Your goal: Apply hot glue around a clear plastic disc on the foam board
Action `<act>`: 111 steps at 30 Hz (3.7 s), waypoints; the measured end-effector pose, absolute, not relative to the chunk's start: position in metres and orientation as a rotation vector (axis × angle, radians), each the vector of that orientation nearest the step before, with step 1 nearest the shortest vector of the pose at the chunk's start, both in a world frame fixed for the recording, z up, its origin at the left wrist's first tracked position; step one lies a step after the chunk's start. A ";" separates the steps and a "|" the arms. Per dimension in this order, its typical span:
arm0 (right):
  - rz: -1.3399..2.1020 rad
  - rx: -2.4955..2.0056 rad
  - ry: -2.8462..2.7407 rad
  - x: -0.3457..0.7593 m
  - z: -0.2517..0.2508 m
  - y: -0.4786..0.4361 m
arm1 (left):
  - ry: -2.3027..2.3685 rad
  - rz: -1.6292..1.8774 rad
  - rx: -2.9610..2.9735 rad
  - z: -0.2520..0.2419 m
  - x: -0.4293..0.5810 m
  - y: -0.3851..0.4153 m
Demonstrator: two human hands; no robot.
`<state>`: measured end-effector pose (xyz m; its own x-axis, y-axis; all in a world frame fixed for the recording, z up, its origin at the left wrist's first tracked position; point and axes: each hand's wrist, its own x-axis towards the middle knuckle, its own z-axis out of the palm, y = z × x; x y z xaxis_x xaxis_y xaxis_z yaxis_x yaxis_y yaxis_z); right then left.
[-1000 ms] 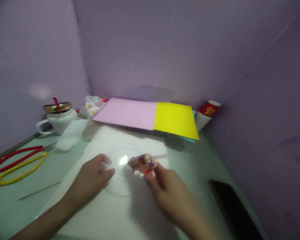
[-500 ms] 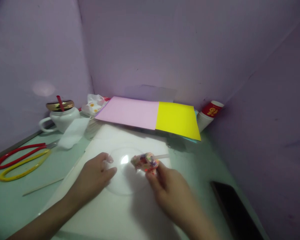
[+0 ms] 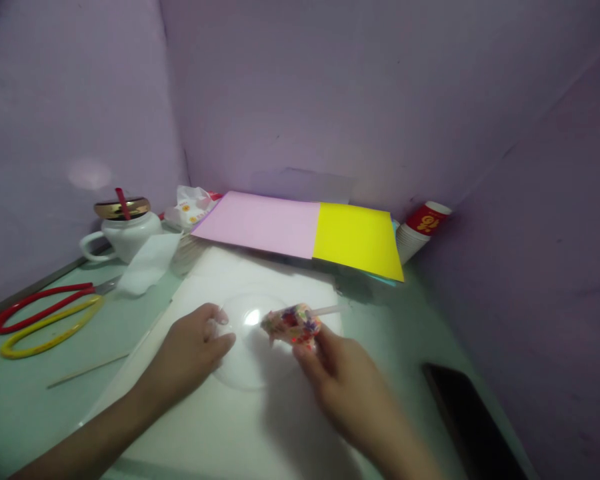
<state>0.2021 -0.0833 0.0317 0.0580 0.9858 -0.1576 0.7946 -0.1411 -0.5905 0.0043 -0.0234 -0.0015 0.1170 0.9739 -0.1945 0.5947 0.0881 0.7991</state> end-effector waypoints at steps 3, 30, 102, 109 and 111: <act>0.750 -2.000 -1.787 0.202 0.032 -0.083 | 1.578 0.587 1.595 0.000 0.004 -0.024; 0.741 -2.043 -1.794 0.203 0.032 -0.084 | 1.605 0.575 1.623 -0.005 0.004 -0.022; 0.692 -2.142 -1.866 0.189 0.034 -0.083 | 1.703 0.423 1.756 -0.001 0.003 -0.019; 0.677 -2.119 -1.867 0.193 0.034 -0.083 | 1.725 0.399 1.731 -0.001 0.004 -0.019; 0.689 -2.101 -1.839 0.194 0.035 -0.084 | 1.733 0.394 1.726 -0.001 0.004 -0.018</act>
<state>0.1942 -0.0839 0.0349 0.0837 0.9809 -0.1759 0.8550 -0.1613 -0.4929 0.0040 -0.0183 -0.0013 0.0799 0.9691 -0.2335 0.7732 0.0876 0.6281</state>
